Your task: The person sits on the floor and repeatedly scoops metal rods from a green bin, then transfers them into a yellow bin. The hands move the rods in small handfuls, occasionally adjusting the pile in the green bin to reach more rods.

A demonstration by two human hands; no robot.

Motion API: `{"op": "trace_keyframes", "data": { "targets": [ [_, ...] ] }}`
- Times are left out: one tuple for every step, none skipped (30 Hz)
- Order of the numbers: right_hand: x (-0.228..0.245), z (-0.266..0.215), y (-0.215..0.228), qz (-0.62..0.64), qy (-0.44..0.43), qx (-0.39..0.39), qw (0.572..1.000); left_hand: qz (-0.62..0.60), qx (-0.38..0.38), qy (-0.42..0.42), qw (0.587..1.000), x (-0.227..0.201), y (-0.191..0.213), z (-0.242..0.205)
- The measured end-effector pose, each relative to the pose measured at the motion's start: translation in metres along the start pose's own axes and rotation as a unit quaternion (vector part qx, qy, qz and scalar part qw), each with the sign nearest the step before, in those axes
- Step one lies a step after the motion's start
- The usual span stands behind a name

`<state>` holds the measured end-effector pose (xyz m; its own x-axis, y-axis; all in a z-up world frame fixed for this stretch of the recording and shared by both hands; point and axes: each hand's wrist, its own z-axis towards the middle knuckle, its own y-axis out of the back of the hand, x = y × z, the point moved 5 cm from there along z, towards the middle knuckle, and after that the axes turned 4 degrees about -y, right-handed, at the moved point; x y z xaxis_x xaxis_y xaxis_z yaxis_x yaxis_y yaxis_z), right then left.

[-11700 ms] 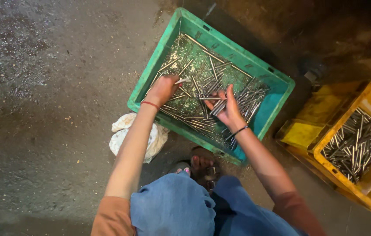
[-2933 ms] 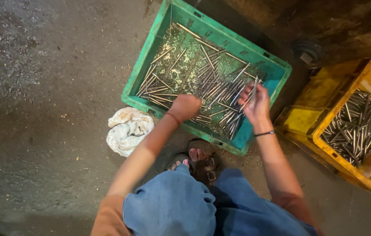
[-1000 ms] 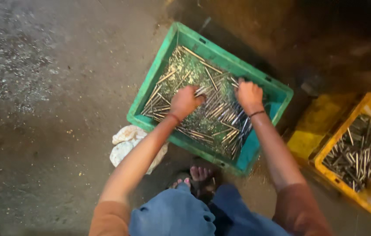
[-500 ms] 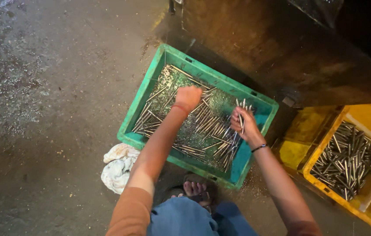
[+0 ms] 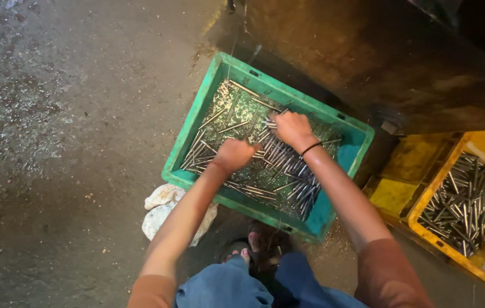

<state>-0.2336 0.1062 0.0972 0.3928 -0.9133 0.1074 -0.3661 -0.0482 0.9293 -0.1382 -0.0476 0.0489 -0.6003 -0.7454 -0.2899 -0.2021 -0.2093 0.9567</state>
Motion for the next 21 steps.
{"op": "trace_keyframes", "data": {
  "targets": [
    [0.0,-0.002,-0.002,-0.008,0.006,0.014,1.0,0.01,0.005,-0.015,1.0,-0.001,-0.001,-0.004],
    [-0.002,-0.005,-0.005,-0.015,0.011,0.028,0.999,0.02,0.01,-0.029,0.999,-0.002,-0.003,-0.007],
    [-0.003,-0.007,-0.006,-0.023,0.017,0.041,0.999,0.024,0.009,-0.034,0.999,-0.001,-0.004,-0.009],
    [-0.004,-0.009,-0.009,-0.034,0.025,0.055,0.998,0.028,0.009,-0.038,0.999,-0.001,-0.005,-0.01],
    [-0.006,-0.013,-0.013,-0.045,0.031,0.07,0.996,0.029,0.008,-0.044,0.999,-0.003,-0.008,-0.008],
    [-0.009,-0.017,-0.016,-0.056,0.037,0.085,0.994,0.031,0.004,-0.059,0.998,-0.006,-0.01,-0.006],
    [-0.011,-0.02,-0.018,-0.049,0.043,0.088,0.994,0.034,-0.001,-0.075,0.997,-0.01,-0.012,-0.003],
    [-0.013,-0.023,-0.019,-0.041,0.049,0.09,0.994,0.037,-0.006,-0.091,0.995,-0.013,-0.013,-0.001],
    [-0.012,-0.026,-0.021,-0.032,0.056,0.094,0.994,0.039,-0.007,-0.1,0.994,-0.016,-0.015,-0.001],
    [-0.013,-0.03,-0.024,-0.035,0.058,0.099,0.993,0.042,-0.008,-0.11,0.993,-0.018,-0.016,-0.001],
    [-0.013,-0.032,-0.025,-0.037,0.06,0.103,0.992,0.045,-0.009,-0.121,0.992,-0.019,-0.016,-0.002],
    [-0.013,-0.034,-0.025,-0.039,0.062,0.107,0.991,0.039,0.003,-0.111,0.993,-0.018,-0.016,-0.004],
    [-0.013,-0.037,-0.025,-0.033,0.06,0.113,0.991,0.034,0.015,-0.102,0.994,-0.016,-0.015,-0.007],
    [-0.013,-0.041,-0.026,-0.027,0.059,0.118,0.991,0.028,0.027,-0.093,0.995,-0.014,-0.014,-0.01],
    [-0.014,-0.044,-0.025,-0.023,0.057,0.123,0.99,0.032,0.025,-0.09,0.995,-0.013,-0.011,-0.014],
    [-0.015,-0.047,-0.024,0.007,0.049,0.121,0.991,0.036,0.023,-0.088,0.995,-0.012,-0.008,-0.019],
    [-0.015,-0.05,-0.023,0.035,0.042,0.118,0.992,0.04,0.021,-0.084,0.995,-0.011,-0.004,-0.023],
    [-0.014,-0.052,-0.023,0.063,0.035,0.115,0.991,0.04,0.029,-0.069,0.996,-0.01,0.0,-0.028],
    [-0.012,-0.053,-0.024,0.052,0.033,0.123,0.991,0.04,0.037,-0.053,0.997,-0.008,0.004,-0.034],
    [-0.009,-0.053,-0.027,0.04,0.031,0.13,0.99,0.04,0.046,-0.036,0.998,-0.006,0.009,-0.04],
    [-0.007,-0.053,-0.029,0.028,0.029,0.137,0.99,0.018,0.033,-0.014,0.999,-0.004,0.016,-0.047]
  ]
}}
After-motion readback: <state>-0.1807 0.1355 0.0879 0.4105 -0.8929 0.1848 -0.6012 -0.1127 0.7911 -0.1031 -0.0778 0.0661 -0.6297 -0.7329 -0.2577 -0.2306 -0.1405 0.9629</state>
